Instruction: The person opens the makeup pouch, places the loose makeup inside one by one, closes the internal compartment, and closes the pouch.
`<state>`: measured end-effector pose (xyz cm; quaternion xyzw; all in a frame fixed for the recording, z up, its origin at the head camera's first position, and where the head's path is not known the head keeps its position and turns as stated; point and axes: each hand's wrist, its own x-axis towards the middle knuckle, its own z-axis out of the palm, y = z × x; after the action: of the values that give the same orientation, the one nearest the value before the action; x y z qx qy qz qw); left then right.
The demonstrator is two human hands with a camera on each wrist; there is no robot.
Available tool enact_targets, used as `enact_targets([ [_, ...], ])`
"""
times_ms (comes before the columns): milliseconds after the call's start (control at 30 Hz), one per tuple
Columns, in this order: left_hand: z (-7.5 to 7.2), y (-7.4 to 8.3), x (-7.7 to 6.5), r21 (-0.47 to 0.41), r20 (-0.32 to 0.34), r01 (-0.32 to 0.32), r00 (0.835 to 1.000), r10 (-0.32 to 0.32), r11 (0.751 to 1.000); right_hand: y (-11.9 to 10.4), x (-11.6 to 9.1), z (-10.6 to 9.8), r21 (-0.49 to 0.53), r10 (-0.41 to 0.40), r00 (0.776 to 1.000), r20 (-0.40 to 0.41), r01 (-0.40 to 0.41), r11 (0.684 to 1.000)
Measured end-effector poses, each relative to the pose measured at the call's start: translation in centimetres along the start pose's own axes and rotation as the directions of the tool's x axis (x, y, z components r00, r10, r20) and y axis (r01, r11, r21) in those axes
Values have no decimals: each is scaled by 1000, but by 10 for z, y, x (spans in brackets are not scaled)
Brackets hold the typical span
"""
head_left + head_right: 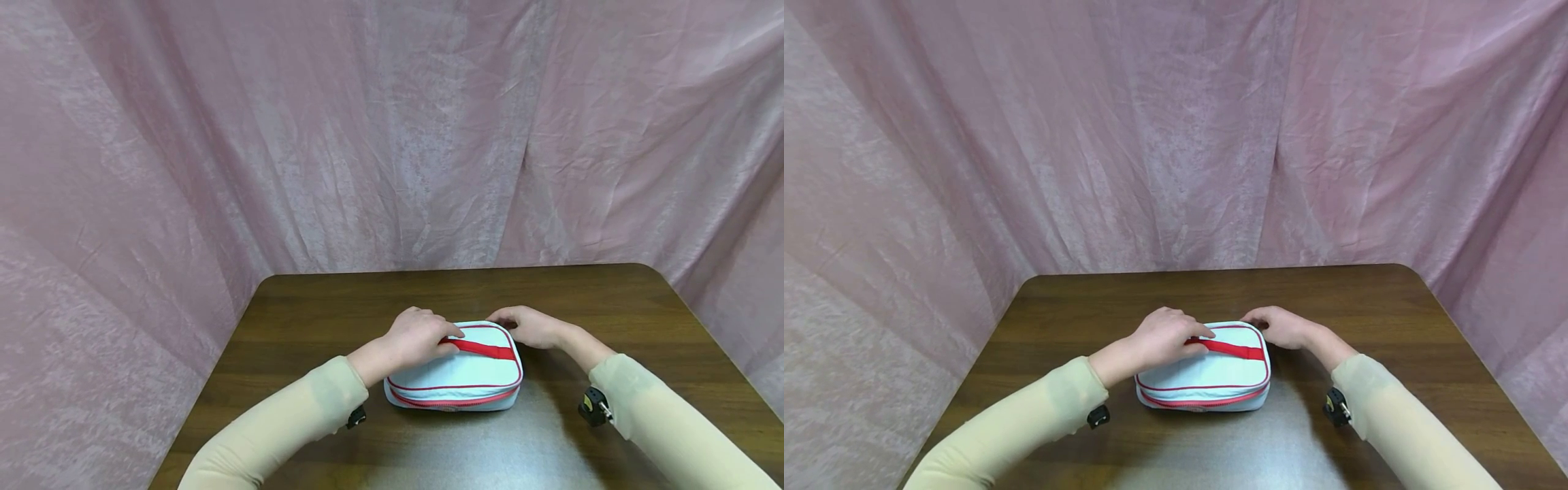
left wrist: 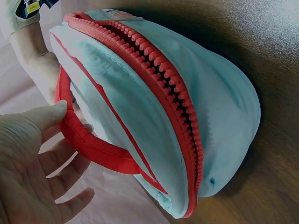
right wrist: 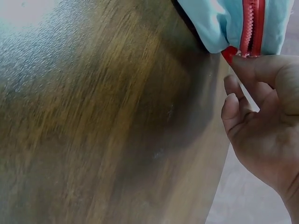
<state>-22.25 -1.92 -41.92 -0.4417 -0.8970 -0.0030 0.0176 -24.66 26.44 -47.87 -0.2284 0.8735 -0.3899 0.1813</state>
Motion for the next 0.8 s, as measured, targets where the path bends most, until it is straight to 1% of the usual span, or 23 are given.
enact_targets([
  [200, 1, 1, -1, -7, 2, 18, 1000, -18, 1000, 5, -4, 0, -22, -15, 999, -47, 14, 1000],
  [400, 0, 0, -1, -25, 9, 20, 1000, -20, 999, 8, -9, -1, -25, -25, 992, -124, 22, 999],
  [567, -1, 1, 0, -32, 5, -1, 1000, 1, 999, 9, -11, -1, -41, -41, 983, -180, 34, 999],
  [667, -1, 1, 0, -30, -1, -16, 1000, 16, 999, 9, -12, -1, -70, -32, 976, -216, 17, 997],
  [800, -2, 2, -1, -16, -11, -19, 1000, 19, 1000, 7, -15, -1, -98, -25, 968, -251, 0, 995],
])
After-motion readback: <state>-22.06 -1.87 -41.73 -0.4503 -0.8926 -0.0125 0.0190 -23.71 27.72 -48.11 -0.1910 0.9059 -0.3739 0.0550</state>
